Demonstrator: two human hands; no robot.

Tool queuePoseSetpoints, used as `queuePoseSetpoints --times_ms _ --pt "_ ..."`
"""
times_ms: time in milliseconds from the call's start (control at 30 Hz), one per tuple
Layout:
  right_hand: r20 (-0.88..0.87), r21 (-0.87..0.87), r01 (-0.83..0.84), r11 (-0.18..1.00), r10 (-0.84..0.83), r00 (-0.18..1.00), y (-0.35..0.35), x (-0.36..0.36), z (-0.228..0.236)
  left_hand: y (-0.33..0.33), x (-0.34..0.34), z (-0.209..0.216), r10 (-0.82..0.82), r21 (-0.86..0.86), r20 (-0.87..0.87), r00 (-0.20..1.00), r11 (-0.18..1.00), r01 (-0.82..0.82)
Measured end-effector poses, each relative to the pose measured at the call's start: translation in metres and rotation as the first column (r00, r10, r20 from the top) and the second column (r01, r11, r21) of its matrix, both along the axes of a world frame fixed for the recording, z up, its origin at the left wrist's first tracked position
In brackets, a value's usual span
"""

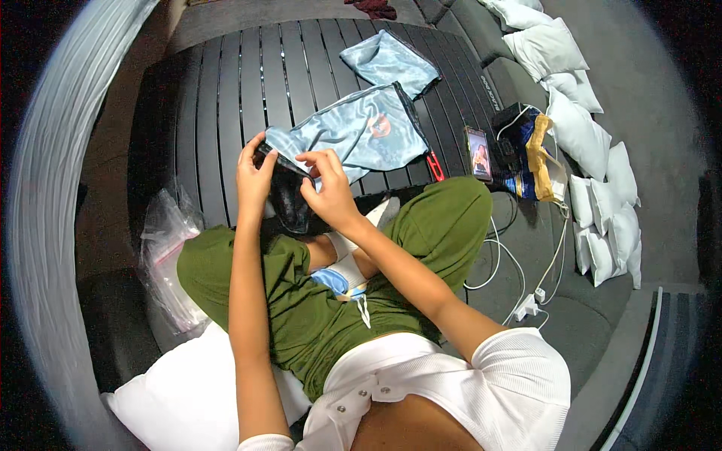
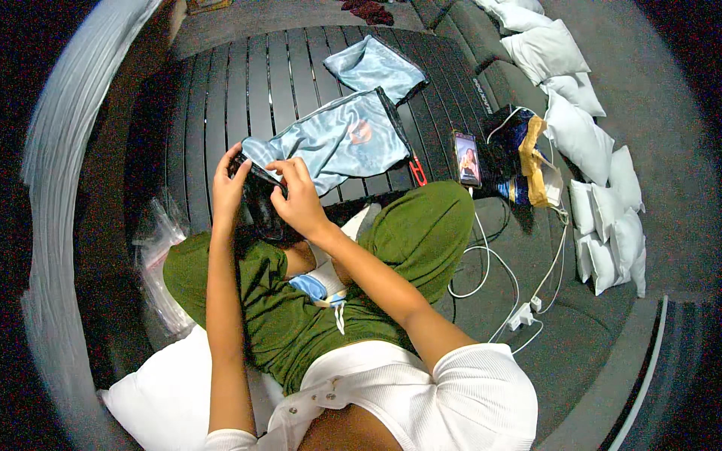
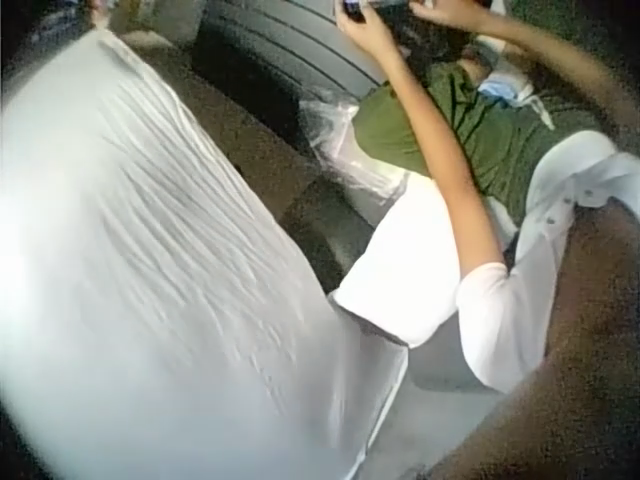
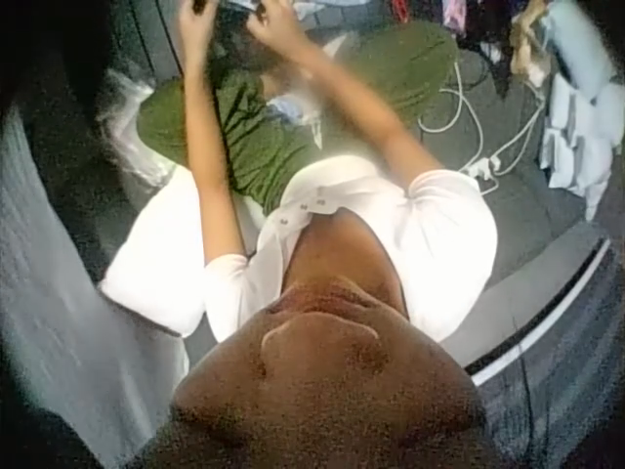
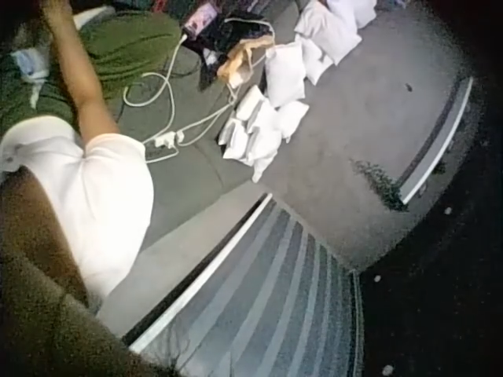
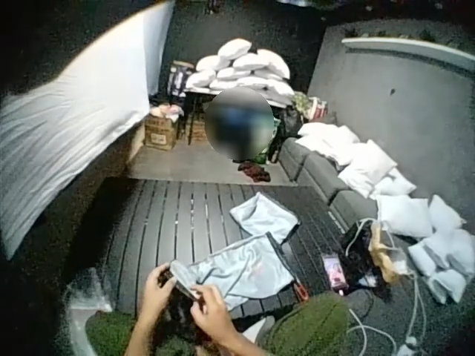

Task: Trimming loose threads from a fabric pouch using a pair of thread snips.

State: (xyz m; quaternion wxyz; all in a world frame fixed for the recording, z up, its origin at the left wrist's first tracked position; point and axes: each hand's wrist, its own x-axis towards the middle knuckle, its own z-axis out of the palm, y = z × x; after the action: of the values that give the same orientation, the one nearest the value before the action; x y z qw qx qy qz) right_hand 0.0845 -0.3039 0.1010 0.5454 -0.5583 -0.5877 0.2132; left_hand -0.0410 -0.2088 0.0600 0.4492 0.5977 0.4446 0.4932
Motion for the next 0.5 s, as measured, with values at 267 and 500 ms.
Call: queuePoseSetpoints --times_ms 267,500 --pt "0.000 -0.025 0.006 1.000 -0.006 1.000 -0.001 0.001 -0.002 -0.001 -0.001 0.000 0.021 0.061 -0.070 0.997 0.998 -0.017" --pt "0.027 -0.009 0.001 1.000 -0.001 1.000 -0.001 0.000 -0.005 -0.004 0.000 0.012 0.015 0.049 -0.109 0.994 0.999 -0.009"
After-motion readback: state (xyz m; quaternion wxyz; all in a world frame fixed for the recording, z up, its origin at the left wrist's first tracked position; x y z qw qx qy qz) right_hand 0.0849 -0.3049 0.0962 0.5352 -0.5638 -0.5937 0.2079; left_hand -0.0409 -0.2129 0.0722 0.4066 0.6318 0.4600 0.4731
